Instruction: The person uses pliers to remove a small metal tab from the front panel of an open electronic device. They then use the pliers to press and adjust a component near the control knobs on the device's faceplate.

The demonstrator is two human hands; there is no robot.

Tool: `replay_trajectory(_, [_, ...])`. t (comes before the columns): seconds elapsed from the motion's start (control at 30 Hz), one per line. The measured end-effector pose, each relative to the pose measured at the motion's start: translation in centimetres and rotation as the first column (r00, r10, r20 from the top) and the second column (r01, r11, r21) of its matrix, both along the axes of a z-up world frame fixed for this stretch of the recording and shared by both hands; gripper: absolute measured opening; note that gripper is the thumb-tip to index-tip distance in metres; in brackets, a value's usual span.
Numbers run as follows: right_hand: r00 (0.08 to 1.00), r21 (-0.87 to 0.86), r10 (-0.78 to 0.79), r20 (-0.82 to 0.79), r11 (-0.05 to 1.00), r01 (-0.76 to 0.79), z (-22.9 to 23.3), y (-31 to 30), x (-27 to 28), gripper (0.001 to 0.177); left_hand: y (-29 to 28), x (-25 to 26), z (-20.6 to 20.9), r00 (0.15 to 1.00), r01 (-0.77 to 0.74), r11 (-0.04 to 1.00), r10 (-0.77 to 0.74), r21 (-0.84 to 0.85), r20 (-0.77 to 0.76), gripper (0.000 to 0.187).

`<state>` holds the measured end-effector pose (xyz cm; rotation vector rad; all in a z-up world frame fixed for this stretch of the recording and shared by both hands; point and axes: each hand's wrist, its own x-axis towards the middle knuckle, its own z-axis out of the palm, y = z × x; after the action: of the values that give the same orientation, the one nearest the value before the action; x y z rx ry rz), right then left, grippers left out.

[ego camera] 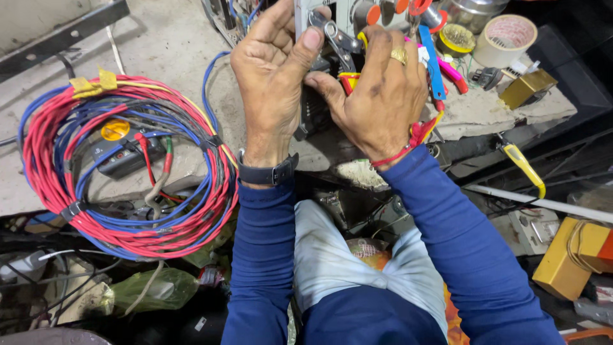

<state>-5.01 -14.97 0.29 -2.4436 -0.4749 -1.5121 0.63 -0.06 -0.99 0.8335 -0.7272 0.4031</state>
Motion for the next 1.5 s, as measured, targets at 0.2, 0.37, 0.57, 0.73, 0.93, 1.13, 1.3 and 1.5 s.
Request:
replay_trajectory(0.2, [0.999,-0.039,0.024,0.04,0.999,-0.022,-0.3,-0.6,0.8,0.078,0.6,0.1,-0.2,0.998,0.007,0.999,-0.009,0.031,0.06,0.025])
replay_trajectory(0.37, [1.0,-0.002,0.01,-0.01,1.0,-0.01,0.0,-0.5,0.8,0.076,0.5,-0.3,0.6,0.996,0.068,0.998,-0.068,0.012,0.054,0.038])
replay_trajectory(0.57, [1.0,0.008,-0.022,-0.019,1.0,0.022,0.4,0.4,-0.5,0.074,0.5,0.0,0.5,0.997,0.04,0.999,-0.042,0.031,0.066,0.036])
replay_trajectory(0.73, [0.995,-0.022,-0.093,-0.038,0.995,0.092,-0.1,1.4,-1.6,0.071,0.7,0.3,0.4,0.997,0.051,0.998,-0.053,0.031,0.06,0.04])
replay_trajectory(0.93, [0.993,-0.049,-0.109,-0.037,0.993,0.107,0.3,0.7,-1.1,0.075,0.5,0.2,0.4,0.997,0.043,0.999,-0.044,0.021,0.058,0.044])
replay_trajectory(1.13, [0.997,-0.101,-0.08,0.013,0.992,0.081,0.5,-0.2,-0.3,0.075,0.4,0.5,0.1,0.999,0.009,1.0,-0.01,0.018,0.044,0.044])
replay_trajectory(1.3, [0.998,-0.089,-0.056,0.011,0.994,0.057,0.3,-0.7,0.2,0.073,0.4,0.5,0.1,0.998,0.019,1.0,-0.02,0.018,0.057,0.047])
replay_trajectory(1.5, [0.982,0.027,-0.043,-0.185,0.998,0.049,0.9,-0.3,0.0,0.067,0.4,-0.1,0.7,0.999,0.022,0.999,-0.023,0.042,0.044,0.049])
